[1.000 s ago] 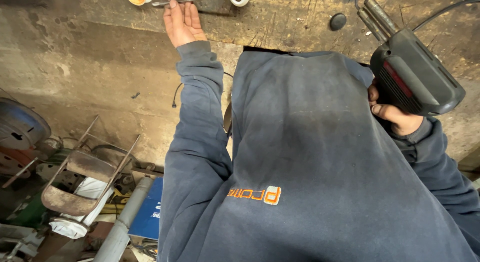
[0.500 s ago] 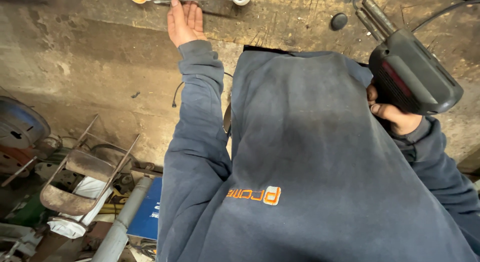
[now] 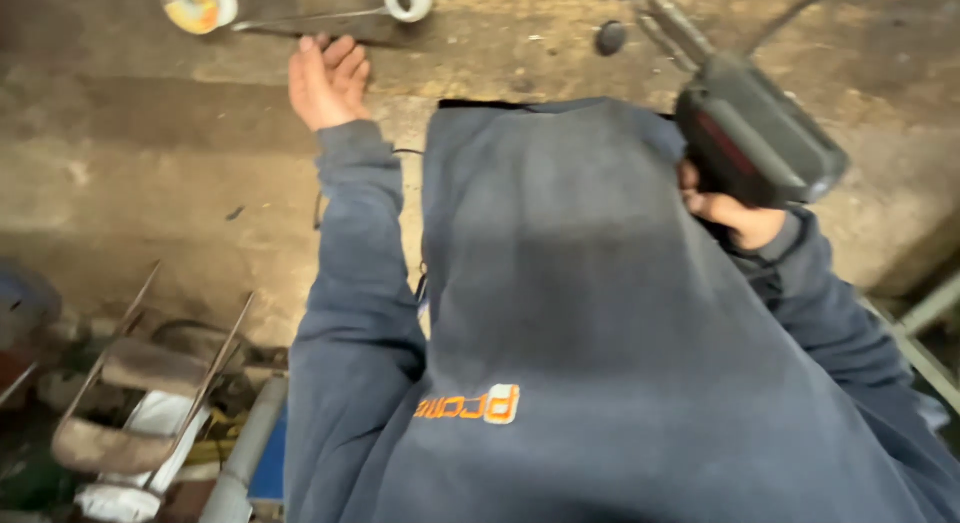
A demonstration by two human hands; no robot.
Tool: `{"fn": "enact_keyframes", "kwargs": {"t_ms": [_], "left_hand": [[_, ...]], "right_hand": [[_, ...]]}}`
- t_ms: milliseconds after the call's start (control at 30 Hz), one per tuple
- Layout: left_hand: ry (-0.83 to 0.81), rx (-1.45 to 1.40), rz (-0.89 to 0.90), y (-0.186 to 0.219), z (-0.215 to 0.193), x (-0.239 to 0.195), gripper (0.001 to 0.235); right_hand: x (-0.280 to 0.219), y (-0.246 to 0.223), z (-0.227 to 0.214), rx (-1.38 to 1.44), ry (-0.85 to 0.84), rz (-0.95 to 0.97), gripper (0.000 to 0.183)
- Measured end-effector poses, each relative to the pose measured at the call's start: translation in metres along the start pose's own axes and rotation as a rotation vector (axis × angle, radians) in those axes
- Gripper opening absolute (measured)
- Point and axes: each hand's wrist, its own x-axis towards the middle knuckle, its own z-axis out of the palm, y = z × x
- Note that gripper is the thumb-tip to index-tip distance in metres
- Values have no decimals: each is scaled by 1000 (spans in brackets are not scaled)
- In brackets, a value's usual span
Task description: Soldering a wire using a soldering iron and solder wire at a workbench.
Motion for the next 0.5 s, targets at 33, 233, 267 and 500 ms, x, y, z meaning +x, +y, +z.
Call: {"fn": "enact_keyframes", "kwargs": {"t_ms": [33, 233, 267, 500], "left_hand": [[-26, 67, 63, 0, -3, -6, 34], [-219, 320, 121, -5, 26, -60, 19], [-224, 323, 121, -6, 31, -64, 19], [-339, 387, 159, -2, 40, -74, 18]], "right_hand": [[3, -1, 3, -5, -22, 11, 35], [3, -10, 10, 83, -33, 43, 34], [2, -9, 10, 86, -29, 41, 34], [1, -8, 13, 110, 5, 41, 34]]}}
